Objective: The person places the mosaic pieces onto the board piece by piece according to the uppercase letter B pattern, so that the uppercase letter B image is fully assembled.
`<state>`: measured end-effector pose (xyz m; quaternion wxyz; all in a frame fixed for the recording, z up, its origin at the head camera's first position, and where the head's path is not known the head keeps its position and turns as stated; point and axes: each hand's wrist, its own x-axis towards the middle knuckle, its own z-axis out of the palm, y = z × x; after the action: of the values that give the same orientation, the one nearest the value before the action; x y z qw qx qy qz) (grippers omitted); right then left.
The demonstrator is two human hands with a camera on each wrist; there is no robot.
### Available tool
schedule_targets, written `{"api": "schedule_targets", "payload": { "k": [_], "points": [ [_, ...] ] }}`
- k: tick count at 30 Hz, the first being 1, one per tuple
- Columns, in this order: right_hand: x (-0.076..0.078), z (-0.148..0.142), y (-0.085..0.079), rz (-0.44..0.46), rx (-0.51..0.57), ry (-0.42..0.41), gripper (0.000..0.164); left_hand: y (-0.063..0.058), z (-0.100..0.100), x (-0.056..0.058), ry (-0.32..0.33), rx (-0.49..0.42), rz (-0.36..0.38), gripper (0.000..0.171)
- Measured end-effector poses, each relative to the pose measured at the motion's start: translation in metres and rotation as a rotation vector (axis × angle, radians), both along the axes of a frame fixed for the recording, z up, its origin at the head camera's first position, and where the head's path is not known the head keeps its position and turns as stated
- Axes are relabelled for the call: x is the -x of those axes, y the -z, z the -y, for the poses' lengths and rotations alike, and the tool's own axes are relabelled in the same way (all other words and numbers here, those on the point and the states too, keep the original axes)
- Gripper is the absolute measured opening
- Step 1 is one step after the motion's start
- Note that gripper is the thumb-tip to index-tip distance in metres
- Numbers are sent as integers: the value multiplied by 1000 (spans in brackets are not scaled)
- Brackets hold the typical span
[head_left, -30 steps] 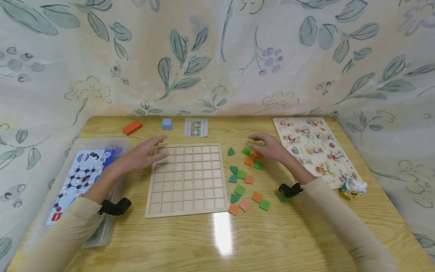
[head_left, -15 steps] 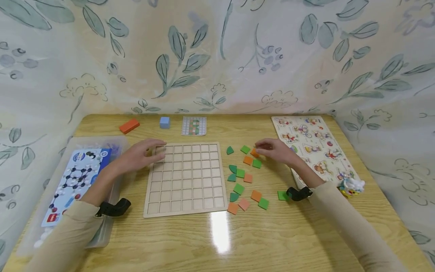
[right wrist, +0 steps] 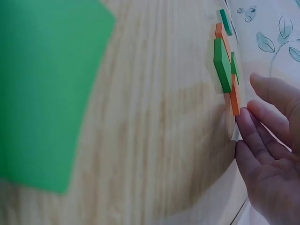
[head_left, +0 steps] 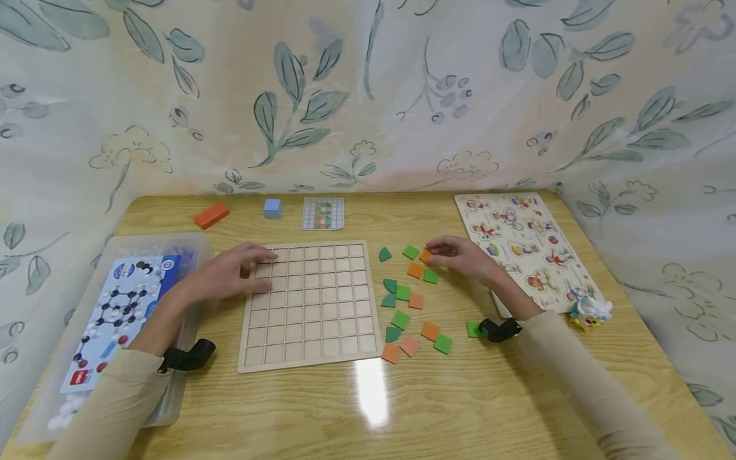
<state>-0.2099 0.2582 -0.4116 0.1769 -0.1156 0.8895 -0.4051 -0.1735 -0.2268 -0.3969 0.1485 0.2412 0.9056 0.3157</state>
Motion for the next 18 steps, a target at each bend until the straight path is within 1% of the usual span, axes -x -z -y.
{"api": "schedule_targets", "payload": {
  "k": [3,8,13,15,18],
  "points": [
    [-1,1,0,-3,8,8,46,1,1,0,5,20,3,55],
    [1,4,2,-12,29,14,47,3,2,0,21,33,-16,56],
    [-3,6,7,-22,38,16,44,5,2,-3,47,41,-31,55],
    [-4,6,9,-22,30,22,45,6,1,-4,46,44,-24,56],
    [-4,3,10,-19,34,41,47,6,-1,-1,32,46,-15,56]
  ]
}}
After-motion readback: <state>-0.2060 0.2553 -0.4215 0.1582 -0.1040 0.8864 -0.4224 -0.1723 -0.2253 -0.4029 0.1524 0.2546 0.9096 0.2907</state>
